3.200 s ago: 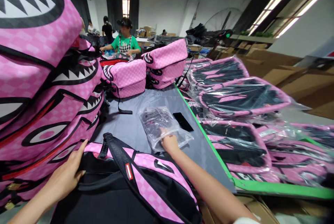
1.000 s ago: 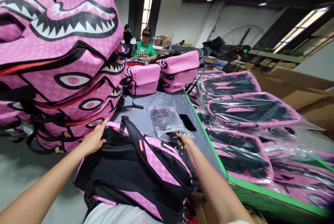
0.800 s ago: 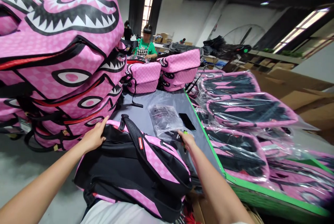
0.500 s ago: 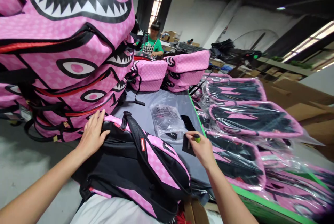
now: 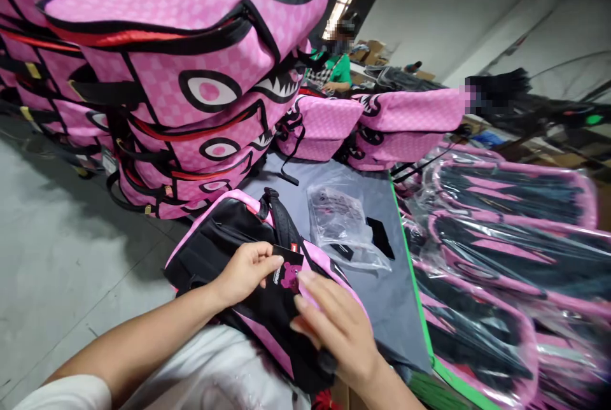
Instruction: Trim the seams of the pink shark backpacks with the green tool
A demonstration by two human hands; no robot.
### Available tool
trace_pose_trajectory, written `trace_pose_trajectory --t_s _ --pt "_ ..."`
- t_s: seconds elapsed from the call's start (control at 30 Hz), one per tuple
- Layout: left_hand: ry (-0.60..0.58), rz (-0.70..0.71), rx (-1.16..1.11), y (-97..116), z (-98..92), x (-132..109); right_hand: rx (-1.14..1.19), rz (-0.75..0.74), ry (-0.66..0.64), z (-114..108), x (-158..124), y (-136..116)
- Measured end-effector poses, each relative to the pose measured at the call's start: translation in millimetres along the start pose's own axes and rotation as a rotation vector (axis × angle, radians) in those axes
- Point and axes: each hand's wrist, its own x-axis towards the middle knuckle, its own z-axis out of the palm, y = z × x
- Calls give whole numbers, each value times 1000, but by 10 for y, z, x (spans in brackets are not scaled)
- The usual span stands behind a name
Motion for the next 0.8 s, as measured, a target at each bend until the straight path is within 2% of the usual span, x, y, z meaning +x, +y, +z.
trace_pose_trajectory --t_s 0.07,0.13,0.17,0.3,0.4,0.57,0.67,0.73,0.8 --pt "67 57 18 18 -10 -36 47 267 80 -6 -50 43" --pt "96 117 15 44 14 -76 160 479 60 14 -27 55" --pt "102 169 34 55 30 -97 221 524 20 35 2 50" --pt "111 494 209 65 46 -162 292 488 -52 128 116 19" --pt "104 628 281 44 8 -183 281 437 -38 148 119 32" --pt "66 691 308 16 -12 -180 228 373 -19 145 72 49" --pt "61 678 317 11 15 -174 212 376 21 135 84 18" --pt "71 623 324 1 27 -171 248 453 16 92 63 30" --pt "129 519 311 -18 18 -164 283 672 10 12 -42 130"
